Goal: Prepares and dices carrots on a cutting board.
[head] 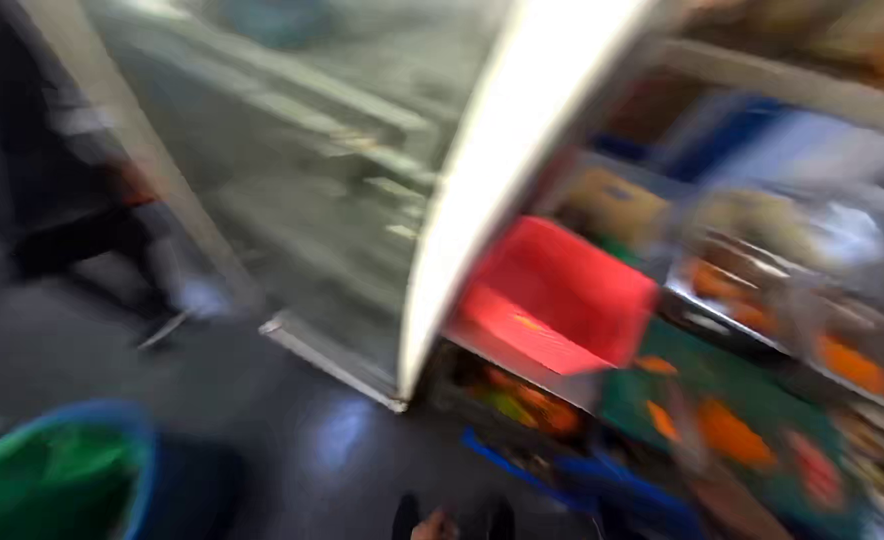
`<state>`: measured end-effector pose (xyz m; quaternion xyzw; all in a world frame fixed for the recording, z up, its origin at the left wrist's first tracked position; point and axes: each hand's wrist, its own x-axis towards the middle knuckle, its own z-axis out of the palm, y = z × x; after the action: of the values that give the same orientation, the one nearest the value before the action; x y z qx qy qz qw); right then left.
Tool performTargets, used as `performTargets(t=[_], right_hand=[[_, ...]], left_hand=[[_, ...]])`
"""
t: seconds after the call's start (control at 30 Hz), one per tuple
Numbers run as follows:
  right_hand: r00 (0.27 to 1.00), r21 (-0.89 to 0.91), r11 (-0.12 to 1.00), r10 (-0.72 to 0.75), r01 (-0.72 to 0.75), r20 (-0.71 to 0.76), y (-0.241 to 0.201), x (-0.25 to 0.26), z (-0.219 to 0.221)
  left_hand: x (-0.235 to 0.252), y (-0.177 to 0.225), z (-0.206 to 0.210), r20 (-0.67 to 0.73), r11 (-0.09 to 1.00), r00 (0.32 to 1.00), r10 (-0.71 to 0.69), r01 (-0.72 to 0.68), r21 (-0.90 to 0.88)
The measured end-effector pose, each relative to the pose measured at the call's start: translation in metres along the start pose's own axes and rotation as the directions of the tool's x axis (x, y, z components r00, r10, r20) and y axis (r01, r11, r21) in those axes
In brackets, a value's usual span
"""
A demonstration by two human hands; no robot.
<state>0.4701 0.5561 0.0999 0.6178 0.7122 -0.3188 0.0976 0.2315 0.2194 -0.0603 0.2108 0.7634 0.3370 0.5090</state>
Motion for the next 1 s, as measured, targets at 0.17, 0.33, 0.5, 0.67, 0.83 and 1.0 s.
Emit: performTargets(t=[0.17,0.33,0.5,0.67,0.83,1.0], right_hand=[[0.999,0.097,0.994,0.046,-0.048,0.020,0.056,0.035,-0.005],[0.996,0.078,0.996,0.045,-0.051,0.079,0.061,0.037,-0.012],[0.992,0.037,0.998,0.041,-0.046,0.119,0.062,0.033,-0.024],[0.985,0.042,0.999,0.019,-0.027,0.174,0.068,0.039,-0.031],[0.983,-0.013,0.998,0.057,-0.056,0.172,0.062,0.039,-0.048],[0.980,-0.056,0.986,0.162,-0.156,0.117,0.054,0.028,-0.055]], left_hand=[[0.042,0.116,0.091,0.262,0.718,0.712,0.652,-0.690,0.089],[0.092,0.249,0.134,0.334,0.489,0.620,0.710,-0.775,0.400],[0.163,0.308,0.183,0.386,0.295,0.523,0.760,-0.807,0.512],[0.196,0.309,0.199,0.445,0.137,0.355,0.822,-0.882,0.451],[0.216,0.308,0.196,0.468,0.030,0.195,0.862,-0.941,0.336],[0.227,0.318,0.190,0.570,0.009,0.123,0.812,-0.980,0.199]])
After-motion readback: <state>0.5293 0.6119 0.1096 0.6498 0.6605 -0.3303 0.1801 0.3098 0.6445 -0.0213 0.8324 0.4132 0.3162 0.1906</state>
